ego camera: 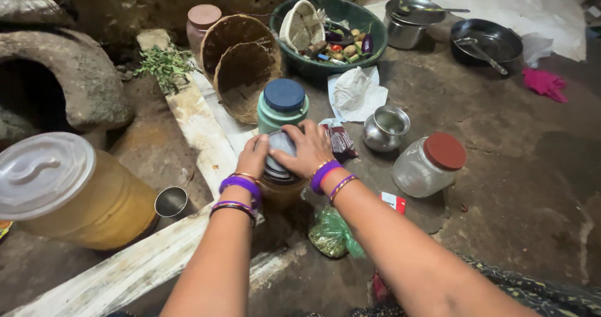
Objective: The person opens several plastic jars and containers on the floor, checks and pours their contents between containers, then screws the lids back on securely and sets each closed container aside.
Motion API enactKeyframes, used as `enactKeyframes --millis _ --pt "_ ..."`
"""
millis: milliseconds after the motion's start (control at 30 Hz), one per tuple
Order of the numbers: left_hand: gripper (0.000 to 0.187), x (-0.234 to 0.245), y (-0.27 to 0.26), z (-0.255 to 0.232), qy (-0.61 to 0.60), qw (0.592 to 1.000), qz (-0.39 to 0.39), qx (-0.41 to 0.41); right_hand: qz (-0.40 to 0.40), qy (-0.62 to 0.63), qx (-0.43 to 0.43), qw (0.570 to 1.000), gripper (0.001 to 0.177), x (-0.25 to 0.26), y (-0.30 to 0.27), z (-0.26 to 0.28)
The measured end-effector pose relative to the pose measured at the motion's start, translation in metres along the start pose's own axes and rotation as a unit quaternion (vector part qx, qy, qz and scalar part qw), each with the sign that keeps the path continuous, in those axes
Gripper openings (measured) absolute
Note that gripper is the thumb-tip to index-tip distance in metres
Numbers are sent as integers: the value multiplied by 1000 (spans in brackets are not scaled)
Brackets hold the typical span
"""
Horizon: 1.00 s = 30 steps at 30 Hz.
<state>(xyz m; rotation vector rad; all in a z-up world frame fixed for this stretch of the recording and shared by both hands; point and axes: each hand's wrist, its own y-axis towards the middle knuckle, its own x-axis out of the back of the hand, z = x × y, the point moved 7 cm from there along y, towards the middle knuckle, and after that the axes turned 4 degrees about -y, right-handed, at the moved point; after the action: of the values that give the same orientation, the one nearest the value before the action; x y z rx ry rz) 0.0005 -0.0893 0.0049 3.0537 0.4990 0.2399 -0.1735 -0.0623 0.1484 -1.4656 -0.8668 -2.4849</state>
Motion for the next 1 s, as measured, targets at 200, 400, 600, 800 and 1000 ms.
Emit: enactKeyframes --millis 200,400,600,800,1000 --pt "58 2 -25 -34 74 993 -90 -6 -20 265 -134 955 57 -47 -8 -53" --pt "52 3 -21 -46 34 997 -65 -4 -42 333 -164 927 48 -56 -5 -61" --pt "48 0 -8 -36 38 998 -35 20 -72 277 -172 943 46 -44 -11 -56" --pt "50 1 8 -2 11 999 -12 -45 -89 160 -120 976 45 -28 -8 -41" --pt "60 -3 2 18 -250 963 84 64 56 1 109 993 87 -12 -5 13"
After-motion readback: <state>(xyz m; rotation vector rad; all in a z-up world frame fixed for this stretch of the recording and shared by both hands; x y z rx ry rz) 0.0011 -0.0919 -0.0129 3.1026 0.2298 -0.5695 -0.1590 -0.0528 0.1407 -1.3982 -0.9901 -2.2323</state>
